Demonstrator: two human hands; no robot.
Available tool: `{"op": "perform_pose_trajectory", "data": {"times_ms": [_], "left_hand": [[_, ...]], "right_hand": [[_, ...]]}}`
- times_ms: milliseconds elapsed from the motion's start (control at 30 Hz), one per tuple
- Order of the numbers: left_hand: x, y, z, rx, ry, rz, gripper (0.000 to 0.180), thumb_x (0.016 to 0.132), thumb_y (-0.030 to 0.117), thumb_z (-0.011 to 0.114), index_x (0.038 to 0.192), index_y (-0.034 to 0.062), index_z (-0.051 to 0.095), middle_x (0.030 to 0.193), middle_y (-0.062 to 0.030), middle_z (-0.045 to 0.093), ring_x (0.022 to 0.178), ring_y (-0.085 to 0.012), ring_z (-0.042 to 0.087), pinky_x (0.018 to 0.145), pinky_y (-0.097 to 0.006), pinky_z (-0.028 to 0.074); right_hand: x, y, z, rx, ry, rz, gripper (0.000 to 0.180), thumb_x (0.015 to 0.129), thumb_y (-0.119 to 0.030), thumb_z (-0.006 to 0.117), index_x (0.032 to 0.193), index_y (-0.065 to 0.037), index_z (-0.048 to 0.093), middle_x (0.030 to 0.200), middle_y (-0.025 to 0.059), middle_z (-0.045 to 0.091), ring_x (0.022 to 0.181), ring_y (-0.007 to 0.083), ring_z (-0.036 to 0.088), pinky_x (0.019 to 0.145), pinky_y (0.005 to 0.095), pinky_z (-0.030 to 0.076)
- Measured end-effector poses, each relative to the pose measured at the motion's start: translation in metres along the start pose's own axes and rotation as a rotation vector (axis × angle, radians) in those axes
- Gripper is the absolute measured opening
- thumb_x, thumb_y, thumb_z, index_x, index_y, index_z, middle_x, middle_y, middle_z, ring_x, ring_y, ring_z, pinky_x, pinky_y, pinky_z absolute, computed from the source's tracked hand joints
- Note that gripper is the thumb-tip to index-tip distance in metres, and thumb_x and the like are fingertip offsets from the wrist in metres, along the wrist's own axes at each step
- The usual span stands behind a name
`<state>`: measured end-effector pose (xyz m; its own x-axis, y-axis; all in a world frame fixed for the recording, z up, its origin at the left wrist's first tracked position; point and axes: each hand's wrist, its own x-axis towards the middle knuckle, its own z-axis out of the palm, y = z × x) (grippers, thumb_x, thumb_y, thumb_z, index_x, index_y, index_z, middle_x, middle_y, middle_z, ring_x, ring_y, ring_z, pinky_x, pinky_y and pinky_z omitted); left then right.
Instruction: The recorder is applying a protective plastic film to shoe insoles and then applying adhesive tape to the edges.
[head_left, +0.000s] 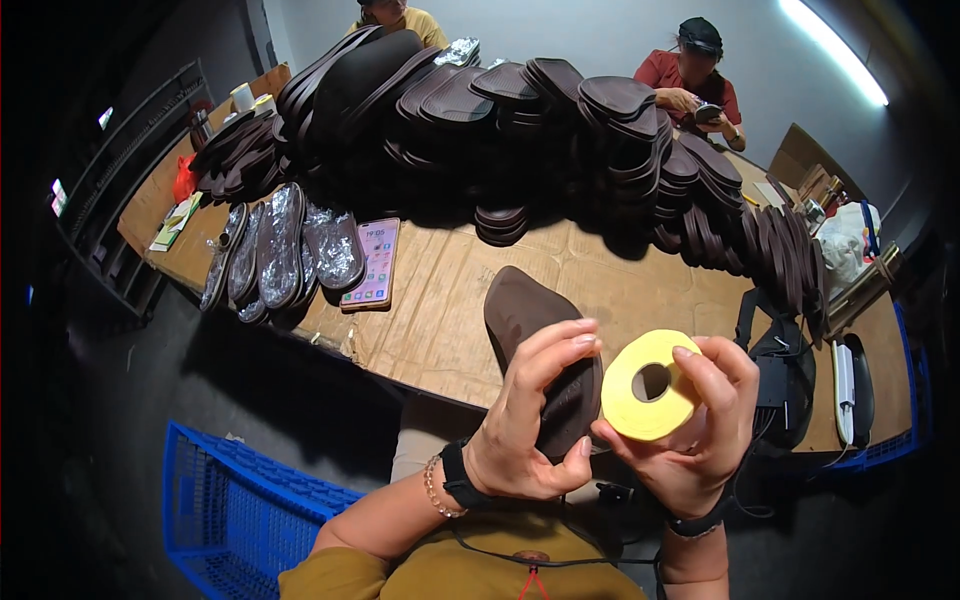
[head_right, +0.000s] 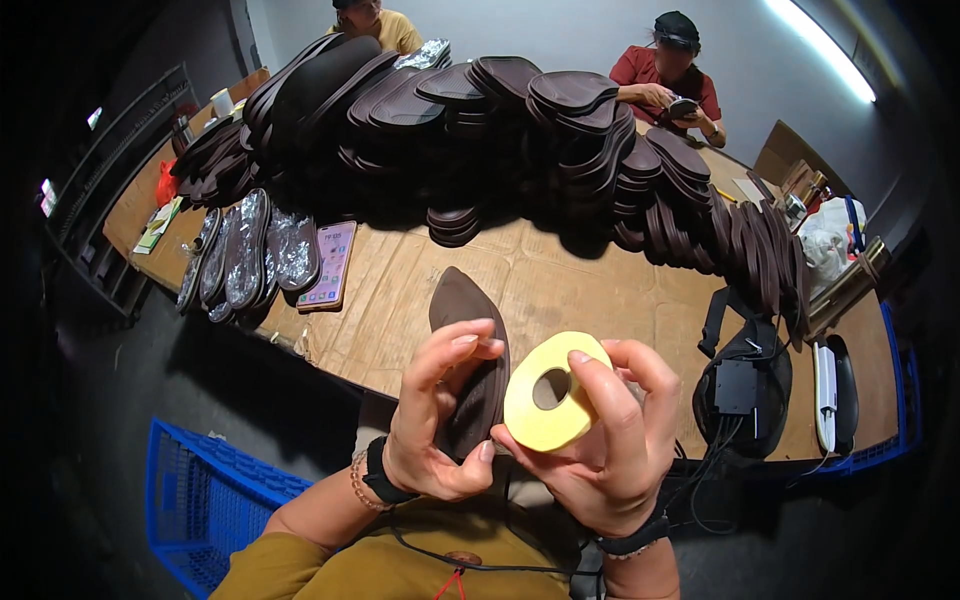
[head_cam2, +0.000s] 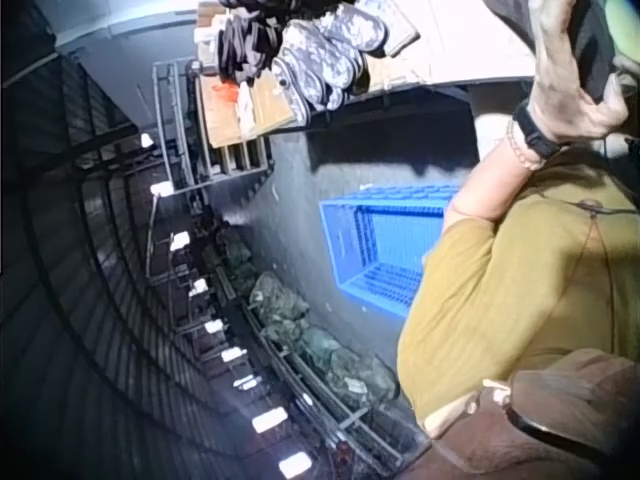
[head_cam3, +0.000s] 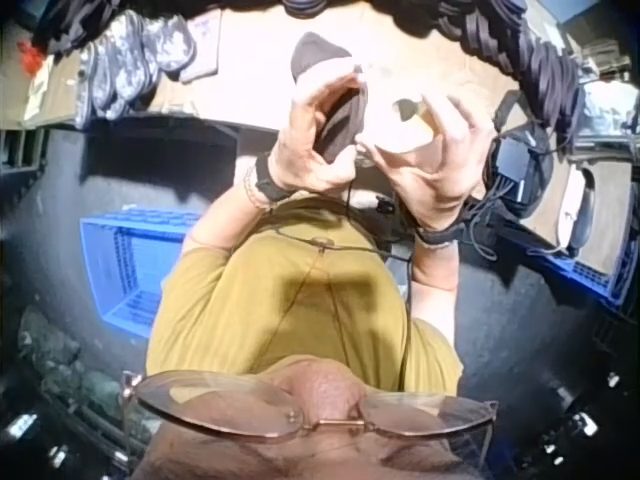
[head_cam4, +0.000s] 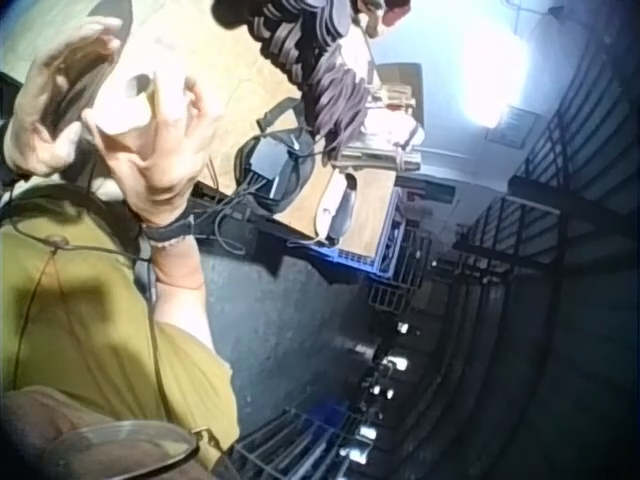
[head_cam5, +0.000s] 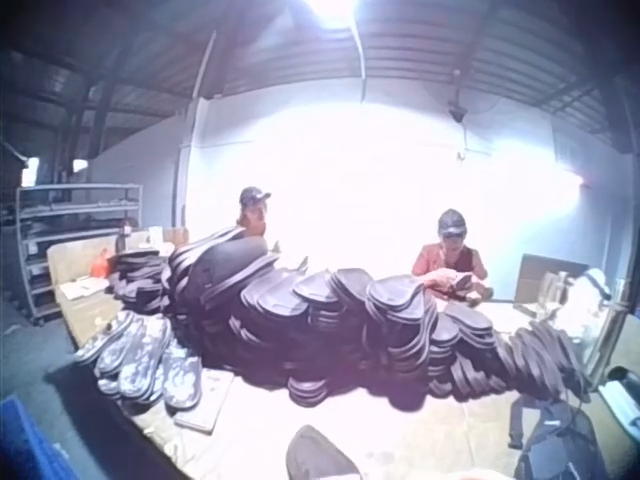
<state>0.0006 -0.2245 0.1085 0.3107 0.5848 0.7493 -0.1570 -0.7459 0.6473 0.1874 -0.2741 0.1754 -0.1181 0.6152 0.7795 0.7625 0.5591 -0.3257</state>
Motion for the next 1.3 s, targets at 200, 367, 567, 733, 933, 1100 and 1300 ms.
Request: {"op": "perform_pose_trajectory", "data": {"times_ms": [200, 367, 567, 733, 933, 1100, 1300], "left_hand": [[-0.007, 0.01, -0.009, 0.134, -0.016, -0.098, 0.093, 0.073, 0.001, 0.068, 0.157, -0.0002, 0.029, 0.162, -0.0248, 0.027, 0.151, -0.0328, 0.037, 0.124, -0.044, 0.034], [0.006, 0.017, -0.027, 0.339, -0.078, -0.099, 0.099, 0.07, 0.009, 0.075, 0.16, -0.0008, 0.034, 0.164, -0.0311, 0.023, 0.149, -0.0453, 0.037, 0.121, -0.049, 0.035], [0.006, 0.006, -0.049, 0.363, -0.224, -0.28, 0.102, 0.072, 0.032, 0.079, 0.162, 0.0102, 0.037, 0.166, -0.0376, 0.016, 0.159, -0.0503, 0.014, 0.124, -0.056, 0.027], [0.005, -0.002, -0.049, 0.111, -0.179, -0.401, 0.099, 0.072, 0.027, 0.077, 0.161, 0.015, 0.038, 0.167, -0.0212, 0.028, 0.158, -0.0493, 0.011, 0.126, -0.062, 0.018], [0.008, -0.009, -0.05, 0.242, -0.177, -0.343, 0.093, 0.07, 0.024, 0.076, 0.157, 0.0156, 0.043, 0.16, -0.019, 0.037, 0.151, -0.0482, 0.026, 0.122, -0.058, 0.027], [0.017, -0.009, -0.057, 0.289, -0.24, -0.322, 0.094, 0.067, 0.024, 0.076, 0.155, 0.0107, 0.045, 0.158, -0.0191, 0.039, 0.154, -0.0442, 0.025, 0.123, -0.056, 0.027], [0.027, -0.005, -0.062, 0.297, -0.294, -0.358, 0.094, 0.066, 0.022, 0.075, 0.154, 0.0099, 0.045, 0.155, -0.0136, 0.047, 0.152, -0.044, 0.029, 0.122, -0.057, 0.026]], "right_hand": [[-0.016, 0.013, 0.015, 0.015, 0.015, -0.072, 0.084, 0.063, -0.034, 0.102, 0.133, -0.01, 0.061, 0.127, 0.0189, 0.054, 0.109, 0.0317, 0.063, 0.086, 0.0378, 0.06], [-0.012, 0.015, 0.023, 0.014, 0.024, -0.093, 0.084, 0.064, -0.035, 0.101, 0.133, -0.012, 0.059, 0.126, 0.0188, 0.054, 0.109, 0.032, 0.064, 0.086, 0.0382, 0.06], [-0.005, 0.015, 0.034, 0.047, -0.011, -0.117, 0.084, 0.066, -0.036, 0.1, 0.134, -0.011, 0.059, 0.127, 0.0197, 0.054, 0.11, 0.0332, 0.064, 0.087, 0.0389, 0.06], [0.004, 0.018, 0.043, 0.077, 0.002, -0.105, 0.081, 0.07, -0.041, 0.097, 0.134, -0.009, 0.059, 0.131, 0.0241, 0.06, 0.11, 0.0362, 0.065, 0.089, 0.0434, 0.059], [0.013, 0.029, 0.037, 0.03, -0.173, -0.134, 0.077, 0.07, -0.035, 0.097, 0.132, -0.007, 0.062, 0.125, 0.0217, 0.064, 0.106, 0.0372, 0.068, 0.09, 0.0446, 0.059], [0.027, 0.028, 0.031, 0.127, -0.222, -0.105, 0.074, 0.068, -0.028, 0.097, 0.131, -0.006, 0.064, 0.12, 0.0212, 0.065, 0.104, 0.0365, 0.069, 0.087, 0.0419, 0.06], [0.029, 0.027, 0.029, 0.098, -0.148, -0.129, 0.079, 0.064, -0.028, 0.099, 0.131, -0.003, 0.063, 0.12, 0.0209, 0.066, 0.104, 0.0355, 0.069, 0.085, 0.0412, 0.06]]}}
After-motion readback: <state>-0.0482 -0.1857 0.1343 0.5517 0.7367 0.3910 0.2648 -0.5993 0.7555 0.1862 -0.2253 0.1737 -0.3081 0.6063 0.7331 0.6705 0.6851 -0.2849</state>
